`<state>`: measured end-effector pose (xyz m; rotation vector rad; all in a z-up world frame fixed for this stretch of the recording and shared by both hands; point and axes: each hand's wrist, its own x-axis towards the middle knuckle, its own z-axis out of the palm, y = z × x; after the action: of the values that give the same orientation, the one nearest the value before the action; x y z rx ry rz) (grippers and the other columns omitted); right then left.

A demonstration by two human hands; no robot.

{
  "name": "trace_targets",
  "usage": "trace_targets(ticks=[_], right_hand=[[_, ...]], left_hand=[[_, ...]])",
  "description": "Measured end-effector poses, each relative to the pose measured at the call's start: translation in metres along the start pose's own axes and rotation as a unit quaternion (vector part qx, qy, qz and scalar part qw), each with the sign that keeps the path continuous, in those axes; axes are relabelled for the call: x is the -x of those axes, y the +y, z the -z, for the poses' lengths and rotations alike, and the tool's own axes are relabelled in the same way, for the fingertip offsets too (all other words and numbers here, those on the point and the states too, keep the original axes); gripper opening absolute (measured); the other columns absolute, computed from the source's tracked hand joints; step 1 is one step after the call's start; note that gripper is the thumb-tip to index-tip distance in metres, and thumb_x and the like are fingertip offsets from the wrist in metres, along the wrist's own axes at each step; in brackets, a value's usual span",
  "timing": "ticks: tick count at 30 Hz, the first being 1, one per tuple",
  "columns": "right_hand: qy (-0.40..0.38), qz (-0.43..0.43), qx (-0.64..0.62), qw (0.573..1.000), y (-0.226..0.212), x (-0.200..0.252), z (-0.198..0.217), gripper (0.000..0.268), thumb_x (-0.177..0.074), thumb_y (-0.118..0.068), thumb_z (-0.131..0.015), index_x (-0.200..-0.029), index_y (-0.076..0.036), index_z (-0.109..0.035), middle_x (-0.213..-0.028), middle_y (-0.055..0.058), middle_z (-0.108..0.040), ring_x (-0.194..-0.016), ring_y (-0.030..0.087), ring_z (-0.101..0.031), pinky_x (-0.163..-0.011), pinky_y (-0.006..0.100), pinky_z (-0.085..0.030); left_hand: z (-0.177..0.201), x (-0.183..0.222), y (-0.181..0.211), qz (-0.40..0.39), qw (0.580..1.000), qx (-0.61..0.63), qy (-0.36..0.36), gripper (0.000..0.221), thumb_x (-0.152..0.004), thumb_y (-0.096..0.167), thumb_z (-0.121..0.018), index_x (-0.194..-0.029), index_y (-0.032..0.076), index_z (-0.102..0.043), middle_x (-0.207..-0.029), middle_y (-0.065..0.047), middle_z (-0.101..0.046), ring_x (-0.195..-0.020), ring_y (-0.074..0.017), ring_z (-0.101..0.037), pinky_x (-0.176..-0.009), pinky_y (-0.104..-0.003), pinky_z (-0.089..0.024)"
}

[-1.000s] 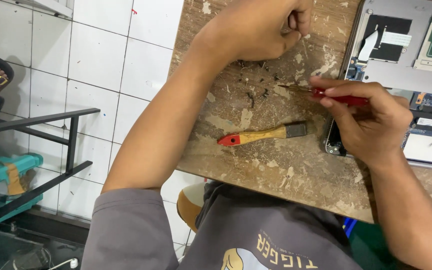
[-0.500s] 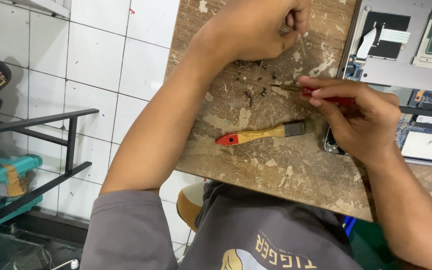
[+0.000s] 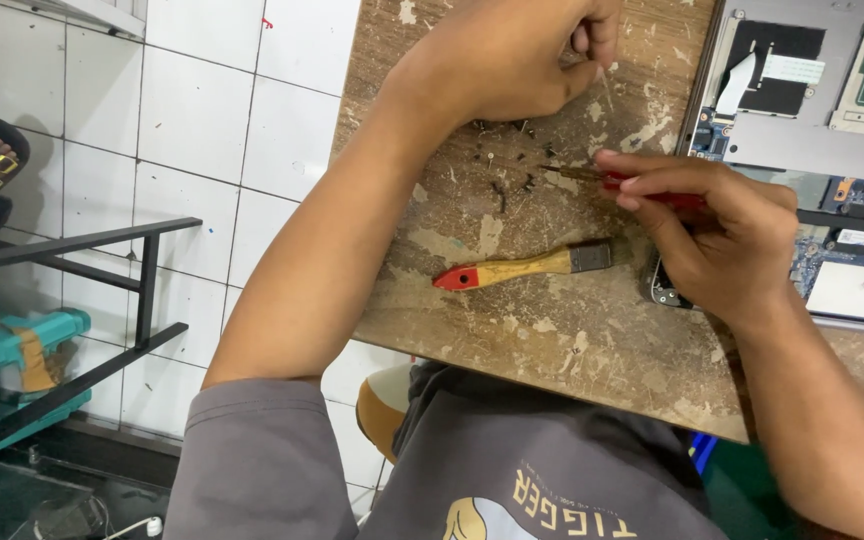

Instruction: Reinstalling internal hardware components like the battery and cleaning the interior of a laptop.

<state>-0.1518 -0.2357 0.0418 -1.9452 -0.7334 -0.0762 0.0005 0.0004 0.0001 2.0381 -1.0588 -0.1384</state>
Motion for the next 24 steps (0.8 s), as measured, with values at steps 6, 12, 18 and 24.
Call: trace_targets(ticks=[6, 12, 18, 24], right_hand=[[0.014, -0.003, -0.022, 1.0, 0.0, 0.0, 0.0, 0.015, -0.104, 0.027, -0.069, -0.115, 0.024, -0.059, -0.122, 0.044, -0.071, -0.122, 0.053, -0.076, -0.102, 0.048, -0.07], [0.098, -0.093, -0.108, 0.985, -0.004, 0.006, 0.001, 0.017, -0.116, 0.027, -0.05, -0.126, 0.019, -0.038, -0.116, 0.051, -0.063, -0.12, 0.057, -0.073, -0.1, 0.059, -0.071], [0.176, -0.143, -0.147, 0.963, 0.005, 0.006, 0.012, 0.026, -0.124, -0.01, -0.057, -0.14, -0.005, -0.037, -0.127, 0.037, -0.068, -0.097, 0.044, -0.077, -0.085, 0.048, -0.072], [0.221, -0.102, -0.182, 0.953, 0.012, 0.01, 0.014, 0.032, -0.125, -0.008, -0.054, -0.147, -0.011, -0.032, -0.123, 0.037, -0.066, -0.097, 0.045, -0.074, -0.083, 0.053, -0.072]], left_hand=[[0.003, -0.002, 0.006, 0.051, 0.998, 0.001, -0.026, 0.011, -0.097, 0.007, -0.075, -0.098, 0.017, -0.069, -0.096, 0.0, -0.077, -0.086, -0.0166, -0.072, -0.065, -0.033, -0.055], [0.011, -0.003, 0.02, 0.007, 1.0, 0.021, -0.013, 0.009, -0.102, 0.005, -0.073, -0.098, 0.013, -0.069, -0.094, -0.004, -0.078, -0.086, -0.0185, -0.073, -0.07, -0.032, -0.058], [0.029, -0.01, 0.041, -0.115, 0.977, 0.166, -0.069, 0.02, -0.097, -0.014, -0.07, -0.1, 0.001, -0.082, -0.099, -0.007, -0.064, -0.077, -0.0144, -0.061, -0.058, -0.024, -0.049], [0.029, -0.013, 0.051, -0.073, 0.953, 0.236, -0.172, 0.028, -0.089, -0.009, -0.063, -0.111, -0.006, -0.08, -0.107, -0.01, -0.068, -0.065, -0.0078, -0.057, -0.045, -0.016, -0.043]])
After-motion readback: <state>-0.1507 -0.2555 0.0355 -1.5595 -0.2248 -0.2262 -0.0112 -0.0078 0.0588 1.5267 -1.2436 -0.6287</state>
